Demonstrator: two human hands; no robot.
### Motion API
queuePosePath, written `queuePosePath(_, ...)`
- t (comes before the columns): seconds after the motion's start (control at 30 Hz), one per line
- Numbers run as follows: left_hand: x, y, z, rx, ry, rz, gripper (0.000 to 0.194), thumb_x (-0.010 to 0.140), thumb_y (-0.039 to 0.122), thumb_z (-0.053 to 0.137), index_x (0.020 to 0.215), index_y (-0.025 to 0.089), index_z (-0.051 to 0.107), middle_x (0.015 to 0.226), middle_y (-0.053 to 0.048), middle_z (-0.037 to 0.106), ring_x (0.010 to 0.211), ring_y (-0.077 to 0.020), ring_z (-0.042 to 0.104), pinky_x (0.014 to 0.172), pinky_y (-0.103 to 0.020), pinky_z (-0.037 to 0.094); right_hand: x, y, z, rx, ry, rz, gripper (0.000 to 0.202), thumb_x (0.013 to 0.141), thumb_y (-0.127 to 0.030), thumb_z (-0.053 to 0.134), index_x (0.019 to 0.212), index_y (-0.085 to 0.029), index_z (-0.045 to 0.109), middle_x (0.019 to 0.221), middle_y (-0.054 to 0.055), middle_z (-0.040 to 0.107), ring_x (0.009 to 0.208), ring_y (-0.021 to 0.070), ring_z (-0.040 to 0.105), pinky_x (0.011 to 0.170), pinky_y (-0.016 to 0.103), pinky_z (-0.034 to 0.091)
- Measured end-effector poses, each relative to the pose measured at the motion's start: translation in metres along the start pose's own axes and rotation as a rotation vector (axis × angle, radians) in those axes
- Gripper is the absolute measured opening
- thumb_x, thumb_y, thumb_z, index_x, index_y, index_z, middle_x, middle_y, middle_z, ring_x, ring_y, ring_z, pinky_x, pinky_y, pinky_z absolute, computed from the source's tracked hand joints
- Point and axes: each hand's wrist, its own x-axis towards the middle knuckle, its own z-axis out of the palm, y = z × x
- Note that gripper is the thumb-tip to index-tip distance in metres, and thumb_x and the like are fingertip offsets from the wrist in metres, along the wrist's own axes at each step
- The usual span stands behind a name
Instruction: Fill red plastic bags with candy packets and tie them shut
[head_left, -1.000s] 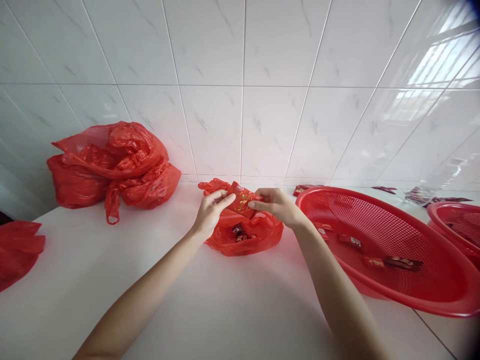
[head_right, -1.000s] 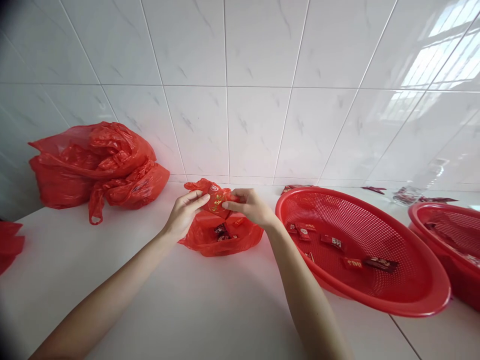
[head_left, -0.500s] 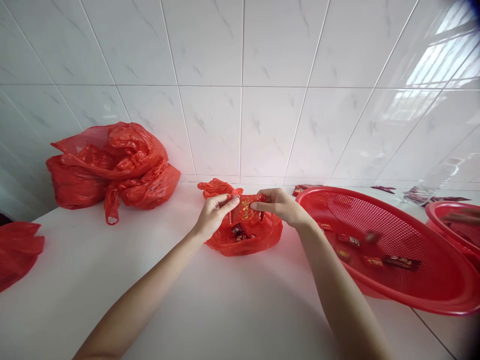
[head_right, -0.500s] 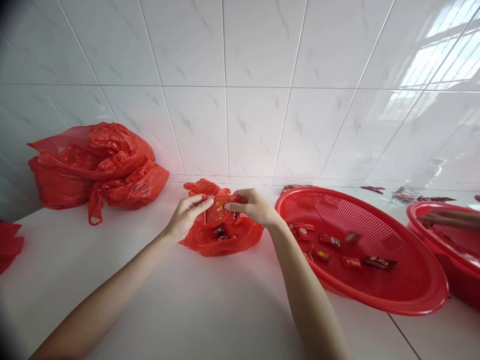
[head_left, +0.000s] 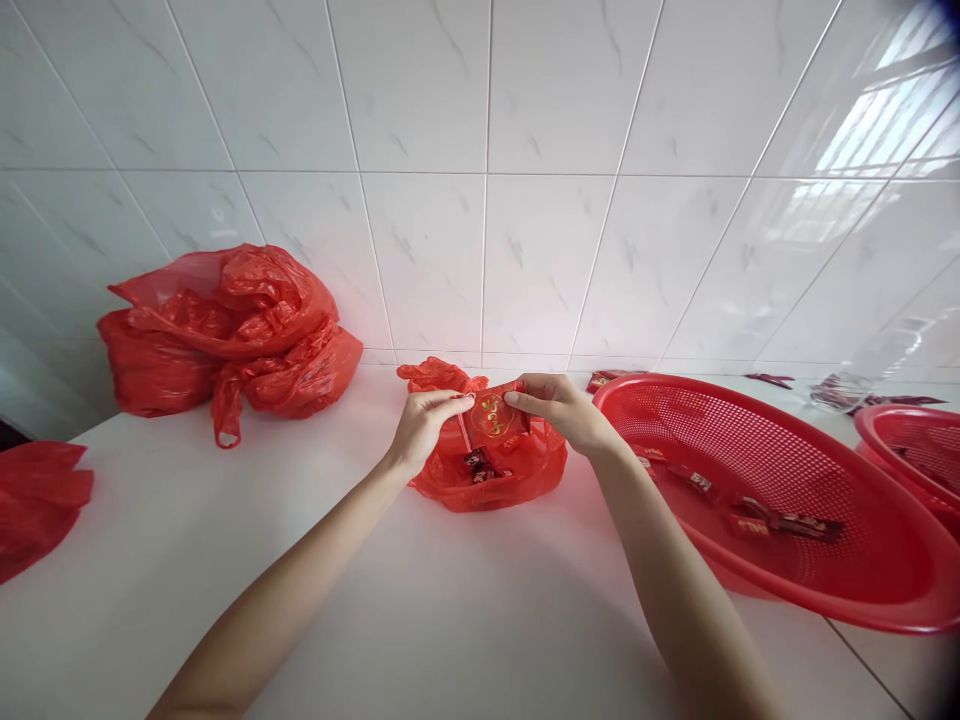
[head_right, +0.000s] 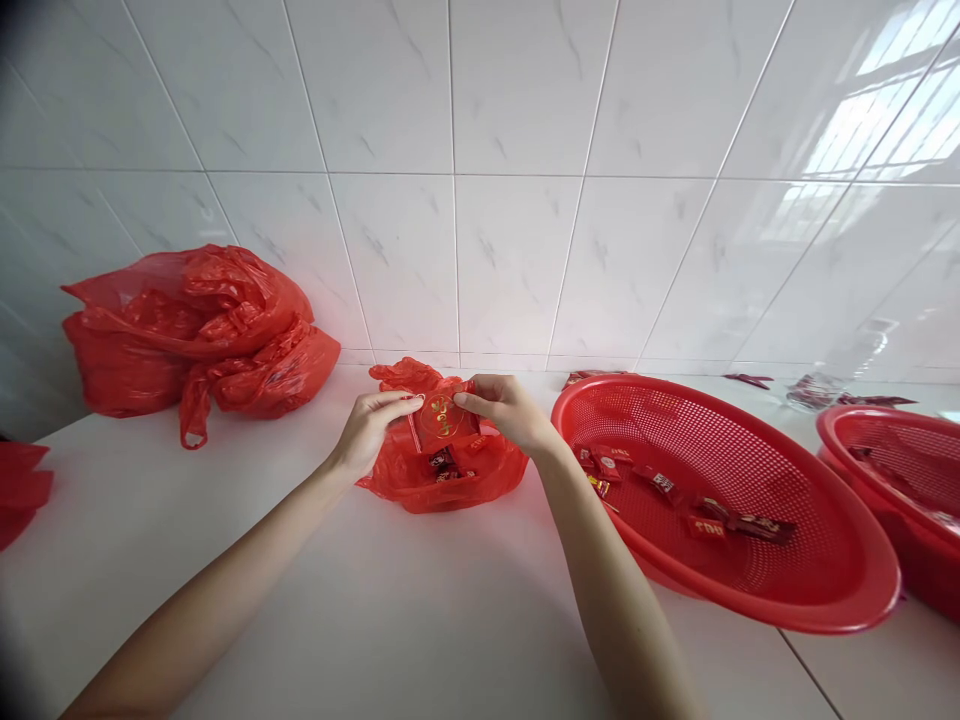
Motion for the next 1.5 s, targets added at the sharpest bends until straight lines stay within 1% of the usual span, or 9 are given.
queuePosePath(0.43,-0.002,0.001,0.001,0.118,-0.021,0.088,0.02,0.084,0.039,0.07,0.085,0.021,0.078,0.081,-0.001,0.07,0.08,-0.0175,0.058,0.076,-0.029,0.043,-0.002,-0.001,-0.002,-0.074,0.014,-0.004,0.031,0.085,-0.045,0.069,0.078,-0.015,0.069,0.073,0.002,0.067,0.068,0.0153,0.058,0.065,0.03,0.044)
queuePosePath(0.73,0.0,-0.001,0.002,0.133,-0.047,0.08,0.023,0.085,0.04,0.069,0.079,0.019,0.076,0.076,0.0,0.066,0.077,-0.0158,0.056,0.076,-0.028,0.042,-0.004,0.003,-0.005,-0.09,0.025,0.014,0.03,0.086,-0.045,0.067,0.082,-0.015,0.069,0.076,0.004,0.067,0.068,0.0156,0.058,0.062,0.029,0.044)
queuePosePath(1.0,0.003,-0.008,-0.003,0.258,-0.016,0.085,0.027,0.086,0.042,0.067,0.088,0.018,0.078,0.089,-0.004,0.073,0.093,-0.022,0.065,0.089,-0.034,0.048,-0.003,0.003,-0.001,-0.211,0.083,0.043,0.032,0.083,-0.044,0.068,0.07,-0.016,0.061,0.065,-0.001,0.058,0.062,0.0126,0.051,0.06,0.027,0.039)
queuePosePath(1.1,0.004,-0.011,-0.004,0.291,-0.002,0.057,0.028,0.083,0.039,0.07,0.1,0.017,0.076,0.104,-0.008,0.075,0.103,-0.0245,0.066,0.096,-0.038,0.049,-0.002,0.006,-0.001,-0.327,0.104,0.063,0.034,0.081,-0.042,0.068,0.062,-0.017,0.054,0.057,-0.004,0.05,0.057,0.0105,0.044,0.055,0.026,0.034)
queuePosePath(1.2,0.005,-0.014,-0.004,0.329,0.011,0.046,0.034,0.08,0.033,0.072,0.111,0.018,0.072,0.112,-0.009,0.073,0.107,-0.0243,0.066,0.099,-0.04,0.05,0.001,0.013,-0.002,-0.443,0.095,0.083,0.031,0.081,-0.038,0.066,0.062,-0.017,0.055,0.056,-0.004,0.051,0.056,0.0105,0.043,0.054,0.026,0.032)
queuePosePath(1.27,0.005,-0.015,-0.004,0.375,0.004,0.056,0.033,0.081,0.03,0.07,0.112,0.018,0.071,0.113,-0.009,0.073,0.109,-0.0234,0.066,0.101,-0.04,0.05,0.002,0.019,-0.003,-0.516,0.096,0.112,0.023,0.083,-0.034,0.064,0.069,-0.016,0.062,0.06,-0.002,0.056,0.058,0.0117,0.047,0.055,0.026,0.035)
queuePosePath(1.33,0.004,-0.015,-0.004,0.439,-0.011,0.069,0.031,0.082,0.028,0.067,0.112,0.019,0.07,0.117,-0.008,0.071,0.112,-0.0225,0.064,0.103,-0.039,0.049,0.004,0.025,-0.003,-0.59,0.096,0.167,0.019,0.084,-0.03,0.063,0.094,-0.015,0.069,0.074,0.002,0.066,0.067,0.0146,0.056,0.061,0.026,0.041)
queuePosePath(1.4,0.002,-0.014,-0.004,0.516,-0.026,0.092,0.029,0.083,0.027,0.064,0.111,0.02,0.07,0.121,-0.007,0.069,0.114,-0.0217,0.063,0.105,-0.038,0.047,0.005,0.03,-0.003,-0.69,0.115,0.213,0.04,0.084,-0.027,0.064,0.122,-0.015,0.064,0.097,0.008,0.071,0.085,0.0189,0.063,0.07,0.028,0.047)
queuePosePath(1.5,-0.001,-0.01,-0.006,0.646,-0.096,0.097,0.026,0.083,0.025,0.061,0.106,0.02,0.071,0.117,-0.006,0.069,0.111,-0.0212,0.063,0.101,-0.035,0.048,0.005,0.031,-0.002,-0.818,0.151,0.205,0.049,0.086,-0.029,0.063,0.133,-0.015,0.058,0.119,0.015,0.066,0.105,0.0243,0.062,0.084,0.033,0.049)
